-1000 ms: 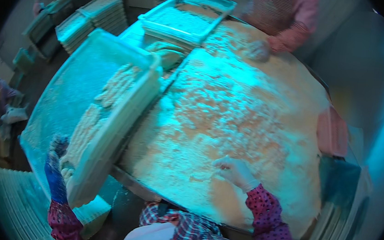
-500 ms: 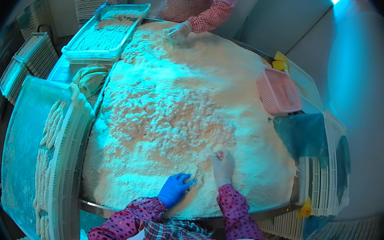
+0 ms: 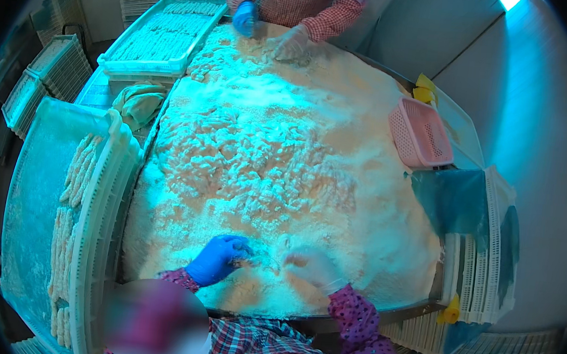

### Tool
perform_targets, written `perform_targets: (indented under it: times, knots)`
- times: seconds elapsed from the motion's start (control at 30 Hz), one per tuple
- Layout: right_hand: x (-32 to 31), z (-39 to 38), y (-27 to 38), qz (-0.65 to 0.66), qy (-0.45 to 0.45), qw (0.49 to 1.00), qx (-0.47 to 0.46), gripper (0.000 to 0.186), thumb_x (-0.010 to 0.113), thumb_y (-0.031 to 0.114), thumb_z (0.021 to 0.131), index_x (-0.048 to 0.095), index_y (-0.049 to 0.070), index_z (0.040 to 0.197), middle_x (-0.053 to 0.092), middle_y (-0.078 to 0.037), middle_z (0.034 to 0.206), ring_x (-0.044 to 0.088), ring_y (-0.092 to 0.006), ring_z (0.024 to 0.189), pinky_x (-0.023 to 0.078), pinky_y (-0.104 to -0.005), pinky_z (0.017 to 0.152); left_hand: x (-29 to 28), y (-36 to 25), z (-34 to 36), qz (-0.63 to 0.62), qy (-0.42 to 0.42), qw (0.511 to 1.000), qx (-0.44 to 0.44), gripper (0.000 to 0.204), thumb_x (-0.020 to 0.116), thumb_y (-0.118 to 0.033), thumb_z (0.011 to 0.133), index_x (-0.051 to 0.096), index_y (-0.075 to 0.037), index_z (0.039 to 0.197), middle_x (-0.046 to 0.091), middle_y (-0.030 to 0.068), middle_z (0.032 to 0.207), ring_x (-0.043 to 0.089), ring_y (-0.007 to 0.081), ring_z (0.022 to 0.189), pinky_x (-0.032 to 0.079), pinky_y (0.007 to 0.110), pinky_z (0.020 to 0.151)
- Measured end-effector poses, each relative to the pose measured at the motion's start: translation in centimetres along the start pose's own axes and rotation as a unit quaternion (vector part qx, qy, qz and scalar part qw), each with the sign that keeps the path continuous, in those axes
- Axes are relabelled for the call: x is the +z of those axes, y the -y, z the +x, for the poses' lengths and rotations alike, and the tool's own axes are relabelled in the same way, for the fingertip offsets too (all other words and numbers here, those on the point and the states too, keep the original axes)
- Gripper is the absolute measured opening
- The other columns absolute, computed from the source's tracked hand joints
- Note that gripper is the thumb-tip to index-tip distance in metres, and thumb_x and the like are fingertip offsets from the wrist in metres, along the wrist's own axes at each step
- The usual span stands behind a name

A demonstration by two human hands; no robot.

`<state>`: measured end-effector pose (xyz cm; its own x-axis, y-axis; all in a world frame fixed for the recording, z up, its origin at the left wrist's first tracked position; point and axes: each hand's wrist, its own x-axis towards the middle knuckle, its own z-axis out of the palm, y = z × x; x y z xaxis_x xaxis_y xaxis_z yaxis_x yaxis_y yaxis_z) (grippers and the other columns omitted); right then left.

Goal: The person repeatedly takes small portions of dough from a large pile on a floured table, rolls them into elongated shapes, and places them into a white plastic tray. Another worker performs the same task across the table.

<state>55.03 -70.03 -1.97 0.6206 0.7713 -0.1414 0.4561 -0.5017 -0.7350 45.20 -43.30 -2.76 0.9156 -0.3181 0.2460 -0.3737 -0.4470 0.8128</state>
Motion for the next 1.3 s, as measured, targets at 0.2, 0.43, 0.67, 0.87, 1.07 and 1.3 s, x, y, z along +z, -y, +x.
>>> perform_targets:
  times: [0.2, 0.43, 0.67, 0.87, 1.07, 1.3]
  knots:
    - [0.5, 0.0, 1.2, -0.069, -0.180, 0.980, 0.050, 0.022, 0.062, 0.019, 0.082, 0.063, 0.002, 0.094, 0.063, -0.009, 0.082, 0.061, -0.0165, 0.074, 0.049, -0.0322, 0.069, 1.3, 0.8, -3.1, 0.211, -0.011, 0.953, -0.215, 0.041, 0.064, -0.008, 0.073, 0.057, -0.012, 0.113, 0.059, 0.0116, 0.103, 0.058, 0.0310, 0.091, 0.049, 0.041, 0.074]
    - [4.1, 1.2, 2.1, 0.257, -0.240, 0.931, 0.098, 0.037, 0.062, 0.015, 0.082, 0.057, 0.008, 0.117, 0.064, -0.010, 0.105, 0.059, -0.0263, 0.094, 0.048, -0.0336, 0.080, 4.4, 3.3, -4.8, -0.020, -0.262, 0.914, -0.310, 0.039, 0.058, -0.005, 0.079, 0.057, -0.015, 0.116, 0.061, 0.0120, 0.095, 0.061, 0.0280, 0.080, 0.049, 0.036, 0.068]
    - [1.4, 0.2, 1.0, -0.131, -0.043, 0.988, -0.071, 0.047, 0.069, 0.031, 0.076, 0.057, 0.008, 0.116, 0.060, -0.008, 0.109, 0.055, -0.0251, 0.099, 0.040, -0.0390, 0.092, 1.9, 2.1, -2.9, 0.115, -0.159, 0.971, -0.134, 0.060, 0.071, -0.010, 0.069, 0.049, -0.011, 0.124, 0.051, 0.0141, 0.121, 0.051, 0.0345, 0.106, 0.044, 0.042, 0.089]
    - [7.0, -0.2, 0.6, -0.163, -0.152, 0.974, -0.040, 0.038, 0.064, 0.027, 0.081, 0.057, 0.004, 0.111, 0.059, -0.012, 0.105, 0.056, -0.0316, 0.095, 0.042, -0.0425, 0.090, 5.7, 4.2, -2.9, 0.227, 0.036, 0.963, -0.143, 0.057, 0.070, -0.018, 0.070, 0.049, -0.014, 0.123, 0.055, 0.0109, 0.112, 0.054, 0.0317, 0.099, 0.046, 0.041, 0.083]
    - [3.1, -0.4, 0.6, 0.386, -0.127, 0.891, 0.203, 0.035, 0.056, 0.009, 0.084, 0.055, 0.007, 0.119, 0.058, -0.012, 0.114, 0.058, -0.0222, 0.096, 0.047, -0.0308, 0.082, 4.9, 1.9, -2.3, 0.289, -0.085, 0.946, -0.118, 0.036, 0.067, -0.013, 0.074, 0.060, -0.013, 0.109, 0.059, 0.0103, 0.103, 0.058, 0.0303, 0.091, 0.048, 0.039, 0.076]
    - [3.8, -0.9, -0.8, 0.054, -0.163, 0.981, 0.088, 0.037, 0.060, 0.014, 0.084, 0.055, 0.007, 0.120, 0.057, -0.010, 0.116, 0.057, -0.0208, 0.102, 0.047, -0.0328, 0.087, 3.6, 2.3, -2.4, -0.498, -0.250, 0.763, -0.327, 0.025, 0.057, -0.025, 0.091, 0.061, -0.006, 0.107, 0.061, 0.0058, 0.097, 0.056, 0.0186, 0.083, 0.046, 0.032, 0.073]
